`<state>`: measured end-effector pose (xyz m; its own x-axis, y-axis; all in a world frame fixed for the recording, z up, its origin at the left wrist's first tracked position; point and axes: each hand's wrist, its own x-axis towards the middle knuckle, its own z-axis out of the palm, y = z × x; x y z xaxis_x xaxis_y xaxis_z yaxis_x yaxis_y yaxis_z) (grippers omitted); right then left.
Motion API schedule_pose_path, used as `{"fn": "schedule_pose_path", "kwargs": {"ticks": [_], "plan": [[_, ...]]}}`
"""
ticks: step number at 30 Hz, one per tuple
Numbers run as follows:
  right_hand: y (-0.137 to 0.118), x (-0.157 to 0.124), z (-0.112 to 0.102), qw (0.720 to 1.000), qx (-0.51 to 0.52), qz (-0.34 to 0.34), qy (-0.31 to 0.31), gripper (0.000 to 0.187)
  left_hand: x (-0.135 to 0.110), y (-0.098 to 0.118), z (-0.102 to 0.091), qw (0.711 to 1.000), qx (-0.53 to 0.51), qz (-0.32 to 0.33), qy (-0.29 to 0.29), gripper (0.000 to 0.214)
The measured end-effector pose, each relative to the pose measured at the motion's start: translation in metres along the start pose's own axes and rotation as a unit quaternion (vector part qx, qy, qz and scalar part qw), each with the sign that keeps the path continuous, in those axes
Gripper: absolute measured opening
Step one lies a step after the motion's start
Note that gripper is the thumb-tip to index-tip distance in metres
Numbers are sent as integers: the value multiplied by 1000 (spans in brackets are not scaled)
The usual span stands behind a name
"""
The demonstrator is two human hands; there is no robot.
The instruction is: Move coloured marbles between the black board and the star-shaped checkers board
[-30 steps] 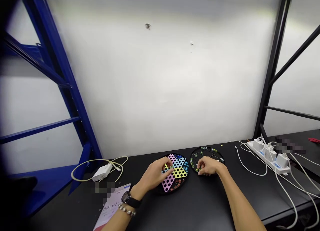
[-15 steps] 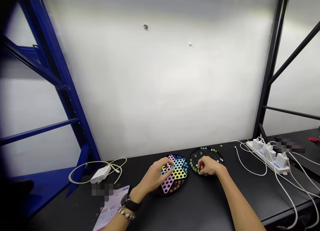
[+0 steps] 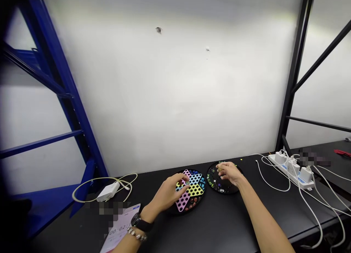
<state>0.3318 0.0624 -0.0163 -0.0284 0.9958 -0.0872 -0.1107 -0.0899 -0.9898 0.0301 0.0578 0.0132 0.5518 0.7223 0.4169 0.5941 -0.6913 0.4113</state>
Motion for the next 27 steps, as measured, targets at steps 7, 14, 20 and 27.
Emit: {"fn": "schedule_pose_path", "kwargs": {"ticks": [7, 14, 20, 27], "plan": [[-2, 4, 3, 991, 86, 101, 0, 43, 1, 0, 0, 1000, -1, -3, -4, 12], [14, 0, 14, 896, -443, -25, 9, 33, 1, 1, 0, 1000, 0, 6, 5, 12], [15, -18, 36, 800, -598, -19, -41, 23, 0, 2, 0, 1000, 5, 2, 3, 10], [15, -24, 48, 737, -670, -58, -64, 30, 0, 2, -1, 1000, 8, -2, 0, 9]]}}
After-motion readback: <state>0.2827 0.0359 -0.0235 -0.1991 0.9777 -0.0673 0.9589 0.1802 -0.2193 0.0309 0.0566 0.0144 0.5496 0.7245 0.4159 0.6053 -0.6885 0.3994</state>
